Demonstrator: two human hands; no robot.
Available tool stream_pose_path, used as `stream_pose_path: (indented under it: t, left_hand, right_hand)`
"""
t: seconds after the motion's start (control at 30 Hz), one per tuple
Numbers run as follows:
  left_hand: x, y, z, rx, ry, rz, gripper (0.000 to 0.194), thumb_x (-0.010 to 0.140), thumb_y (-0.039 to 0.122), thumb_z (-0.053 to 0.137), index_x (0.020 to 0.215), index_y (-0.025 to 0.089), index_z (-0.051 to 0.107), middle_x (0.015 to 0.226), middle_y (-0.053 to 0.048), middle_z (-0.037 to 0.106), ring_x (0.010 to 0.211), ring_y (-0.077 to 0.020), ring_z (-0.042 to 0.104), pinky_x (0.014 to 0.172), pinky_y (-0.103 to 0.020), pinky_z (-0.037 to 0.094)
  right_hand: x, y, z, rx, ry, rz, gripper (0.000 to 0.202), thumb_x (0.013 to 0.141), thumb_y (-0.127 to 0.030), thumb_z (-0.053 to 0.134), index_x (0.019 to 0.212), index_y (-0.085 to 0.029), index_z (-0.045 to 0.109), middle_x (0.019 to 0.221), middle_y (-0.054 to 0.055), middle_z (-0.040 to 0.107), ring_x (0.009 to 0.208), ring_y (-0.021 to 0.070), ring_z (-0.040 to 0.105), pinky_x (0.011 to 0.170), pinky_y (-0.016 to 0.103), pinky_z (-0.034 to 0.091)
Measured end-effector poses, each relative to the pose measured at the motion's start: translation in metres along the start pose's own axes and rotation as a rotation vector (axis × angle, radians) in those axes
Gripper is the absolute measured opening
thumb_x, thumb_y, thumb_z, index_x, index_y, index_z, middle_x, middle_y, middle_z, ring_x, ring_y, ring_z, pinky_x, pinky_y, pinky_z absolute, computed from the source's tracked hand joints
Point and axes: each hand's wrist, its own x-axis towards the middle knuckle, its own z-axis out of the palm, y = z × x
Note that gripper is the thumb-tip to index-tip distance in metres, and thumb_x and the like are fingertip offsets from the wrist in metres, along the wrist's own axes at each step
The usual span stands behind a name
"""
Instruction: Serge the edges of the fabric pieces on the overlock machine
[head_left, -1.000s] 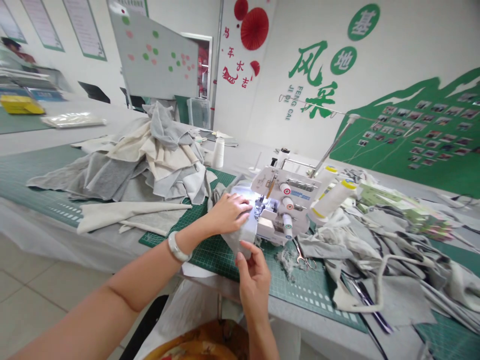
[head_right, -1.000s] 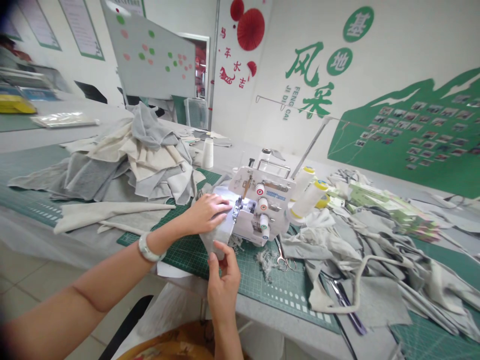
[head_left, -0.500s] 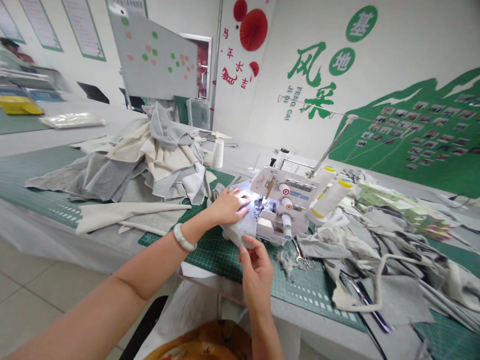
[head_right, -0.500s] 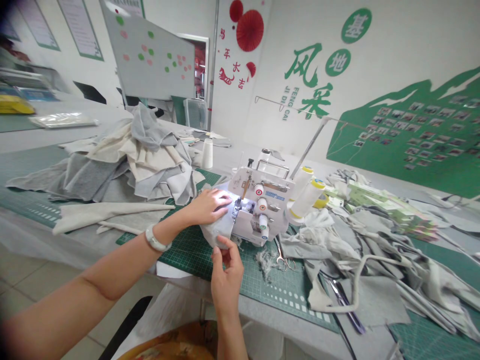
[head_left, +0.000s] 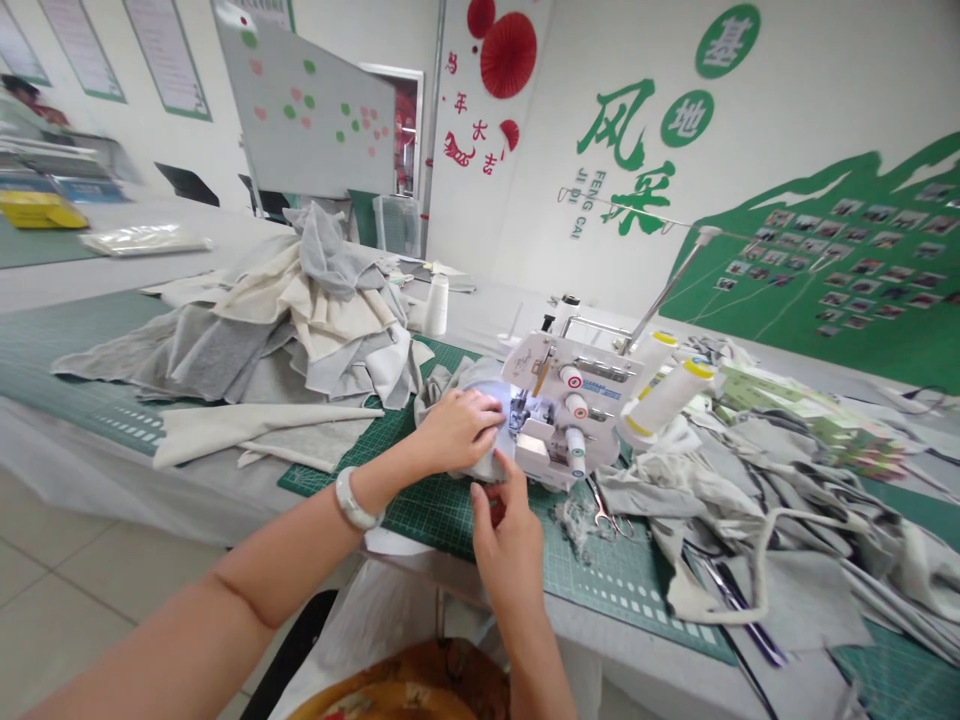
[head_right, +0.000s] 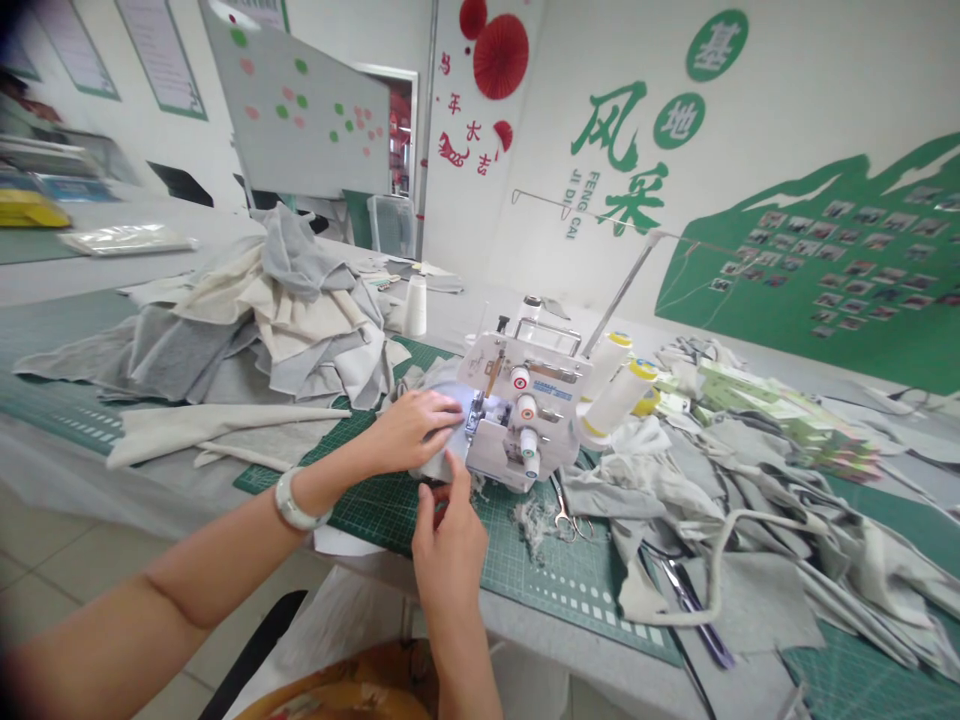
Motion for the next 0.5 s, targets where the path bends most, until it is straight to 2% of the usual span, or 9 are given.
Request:
stream_pose_path:
  t: [0.2, 0.5]
  left_hand:
    - [0.01, 0.0, 0.0, 0.068, -0.025, -0.021, 0.027, 0.089, 0.023, 0.047, 0.106, 0.021, 0.068, 0.117, -0.004, 0.066, 0.106, -0.0245, 0.057, 0.087, -0.039, 0.041]
    - [0.015, -0.001, -0.002, 0.105, -0.049, -0.084, 0.027, 0.09, 0.029, 0.047, 0.104, 0.02, 0.068, 0.115, -0.007, 0.064, 0.106, -0.0262, 0.056, 0.085, -0.039, 0.042]
  right_hand:
    - [-0.002, -0.008, -0.002, -0.298, -0.074, 0.03, 0.046, 0.094, -0.026, 0.044, 0.14, -0.02, 0.037, 0.074, -0.002, 0.07, 0.057, 0.0166, 0.066, 0.05, 0.023, 0.034]
    - [0.004, -0.016, -0.004, -0.438, -0.16, 0.089, 0.054, 0.094, -0.022, 0.051, 0.144, -0.021, 0.029, 0.083, 0.003, 0.074, 0.067, 0.0193, 0.071, 0.052, 0.023, 0.036]
